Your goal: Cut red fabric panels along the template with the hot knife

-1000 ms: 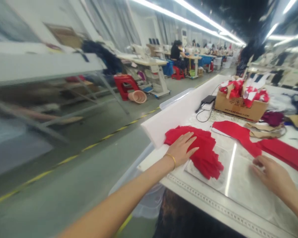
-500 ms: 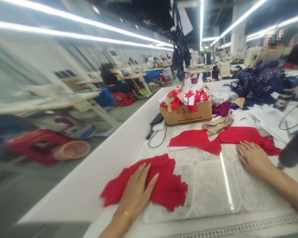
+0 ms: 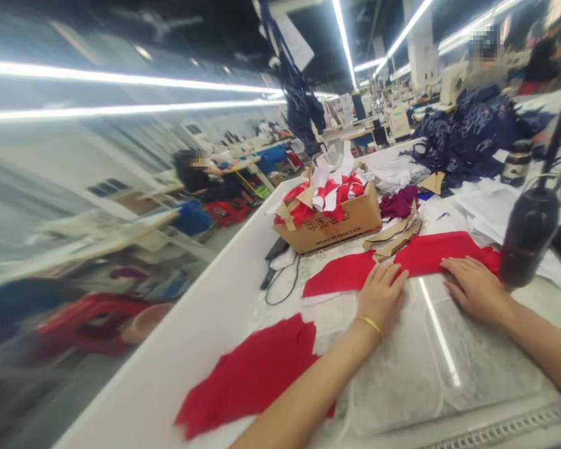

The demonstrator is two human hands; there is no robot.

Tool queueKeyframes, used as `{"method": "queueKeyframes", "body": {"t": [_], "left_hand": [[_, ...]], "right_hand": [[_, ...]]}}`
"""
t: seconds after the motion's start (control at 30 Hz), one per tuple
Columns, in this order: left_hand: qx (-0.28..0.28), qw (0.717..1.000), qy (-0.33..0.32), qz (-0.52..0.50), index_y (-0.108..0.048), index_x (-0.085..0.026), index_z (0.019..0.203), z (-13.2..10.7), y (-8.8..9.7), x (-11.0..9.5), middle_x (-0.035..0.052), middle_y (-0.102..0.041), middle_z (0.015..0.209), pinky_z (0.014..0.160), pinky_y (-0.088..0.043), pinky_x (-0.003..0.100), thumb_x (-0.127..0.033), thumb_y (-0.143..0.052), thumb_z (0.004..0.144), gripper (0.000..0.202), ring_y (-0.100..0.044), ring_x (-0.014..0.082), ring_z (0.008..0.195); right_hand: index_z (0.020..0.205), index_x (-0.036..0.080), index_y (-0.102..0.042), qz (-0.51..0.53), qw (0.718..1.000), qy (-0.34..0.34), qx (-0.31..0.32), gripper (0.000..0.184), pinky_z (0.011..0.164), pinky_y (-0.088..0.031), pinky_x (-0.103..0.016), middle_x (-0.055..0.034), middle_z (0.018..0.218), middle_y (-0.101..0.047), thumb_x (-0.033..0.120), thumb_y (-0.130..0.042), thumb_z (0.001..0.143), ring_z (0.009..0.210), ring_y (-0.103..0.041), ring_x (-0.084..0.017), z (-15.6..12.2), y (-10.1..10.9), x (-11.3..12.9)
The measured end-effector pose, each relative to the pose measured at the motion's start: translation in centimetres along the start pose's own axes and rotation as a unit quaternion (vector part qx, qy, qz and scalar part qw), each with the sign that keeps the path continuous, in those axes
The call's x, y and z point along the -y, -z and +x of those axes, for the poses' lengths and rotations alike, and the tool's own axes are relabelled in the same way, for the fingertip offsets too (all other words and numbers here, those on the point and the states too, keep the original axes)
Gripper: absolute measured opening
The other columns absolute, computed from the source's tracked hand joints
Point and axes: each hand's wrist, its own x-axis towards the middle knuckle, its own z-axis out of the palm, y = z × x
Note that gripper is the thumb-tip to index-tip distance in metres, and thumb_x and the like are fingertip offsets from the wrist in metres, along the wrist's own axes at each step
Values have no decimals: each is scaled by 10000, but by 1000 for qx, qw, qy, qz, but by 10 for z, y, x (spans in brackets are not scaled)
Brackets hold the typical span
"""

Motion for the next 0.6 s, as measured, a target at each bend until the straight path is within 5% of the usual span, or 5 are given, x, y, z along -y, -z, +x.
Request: {"method": "queueKeyframes", "body": {"t": [0.2,0.6], "left_hand": [[-3,1000,9,-13,-756,-230,1064,25,-24,12,110,-742,1190,1185,-437,550,-164,-549,976,234,-630,280,1260],[-105,988,0,-115,-691,-206,845,31,-14,16,75,-759,893,936,-570,448,-224,-519,1013,241,-694,242,912]], "right_hand": [[1325,126,-655,9,1000,-1,24,413,1131,-495,-531,-190,1386,-694,227,-481,965,1307,-655,-316,-3,3,3],[1206,188,-721,21,999,28,15,323,1104,-475,-552,-150,1407,-679,219,-564,925,1308,-612,-334,-5,-1,6]]}}
